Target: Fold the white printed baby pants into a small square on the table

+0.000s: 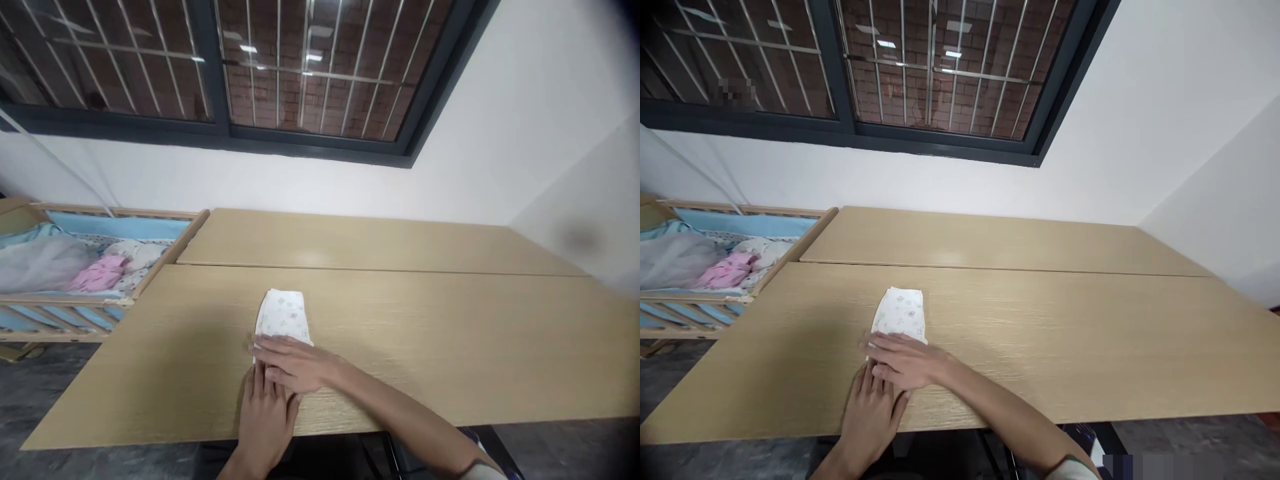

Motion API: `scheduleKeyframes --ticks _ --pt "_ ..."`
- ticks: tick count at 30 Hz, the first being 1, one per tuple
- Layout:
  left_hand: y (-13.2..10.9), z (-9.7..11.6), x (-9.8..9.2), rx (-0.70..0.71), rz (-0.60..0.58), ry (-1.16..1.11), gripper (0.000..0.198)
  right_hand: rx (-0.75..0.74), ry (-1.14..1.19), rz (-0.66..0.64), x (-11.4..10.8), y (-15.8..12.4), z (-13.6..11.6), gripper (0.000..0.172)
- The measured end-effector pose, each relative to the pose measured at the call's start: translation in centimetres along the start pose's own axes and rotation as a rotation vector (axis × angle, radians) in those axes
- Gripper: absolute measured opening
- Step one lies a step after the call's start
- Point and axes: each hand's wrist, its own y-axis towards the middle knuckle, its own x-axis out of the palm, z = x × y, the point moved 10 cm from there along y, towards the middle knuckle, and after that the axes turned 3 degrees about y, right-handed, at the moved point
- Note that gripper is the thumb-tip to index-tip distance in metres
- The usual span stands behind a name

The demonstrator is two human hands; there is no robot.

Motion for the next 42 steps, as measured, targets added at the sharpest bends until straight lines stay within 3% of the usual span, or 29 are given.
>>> scheduleKeyframes --ticks 2,4,8,11,16,21,24,27,29,34,37,42 --pt "-0.2 0.0 0.4 0.008 -0.024 -0.006 0.049 0.010 -0.016 -0.057 1.3 0.6 1.2 0.059" --pt "0.1 -0.3 0.4 0.004 -0.028 -0.027 0.048 0.042 -0.081 -0.043 1.1 1.5 3.6 0.058" --pt "0.5 -0.8 -0.1 -0.021 0.014 -0.030 0.051 0.155 -0.245 0.035 -2.1 3.7 9.8 0.059" --pt "0.5 -0.7 0.0 -0.007 0.006 -0.004 0.050 0.192 -0.325 0.085 -4.6 4.7 12.6 0.061" --pt "1.4 -1.6 0.5 0.040 -0.048 -0.016 0.040 0.157 -0.408 0.231 -6.1 4.7 11.8 0.060" --pt "3.4 -4.8 1.3 0.140 -0.145 -0.165 0.030 0.219 -0.352 0.444 -7.6 0.8 8.2 0.046" --pt "4.4 -6.2 1.2 0.213 -0.132 -0.285 0.025 0.256 -0.176 0.374 -7.3 -2.4 6.9 0.045" --pt "5.6 -7.0 1.7 0.205 -0.189 -0.507 0.029 0.280 -0.052 0.217 -5.9 -5.1 6.6 0.075" --pt "6.8 -7.7 2.2 0.146 -0.236 -0.632 0.032 0.299 -0.030 0.168 -5.2 -6.1 6.7 0.086" --pt "10.3 -10.3 3.0 0.021 -0.283 -0.776 0.040 0.328 -0.011 0.353 -6.0 -5.3 8.0 0.030" --pt "11.8 -11.9 3.9 -0.043 -0.297 -0.855 0.041 0.425 0.058 0.466 -6.9 -4.5 10.3 0.032" --pt "13.7 -12.6 6.2 -0.151 -0.290 -0.891 0.047 0.569 0.104 0.640 -8.5 -3.9 14.2 0.029"
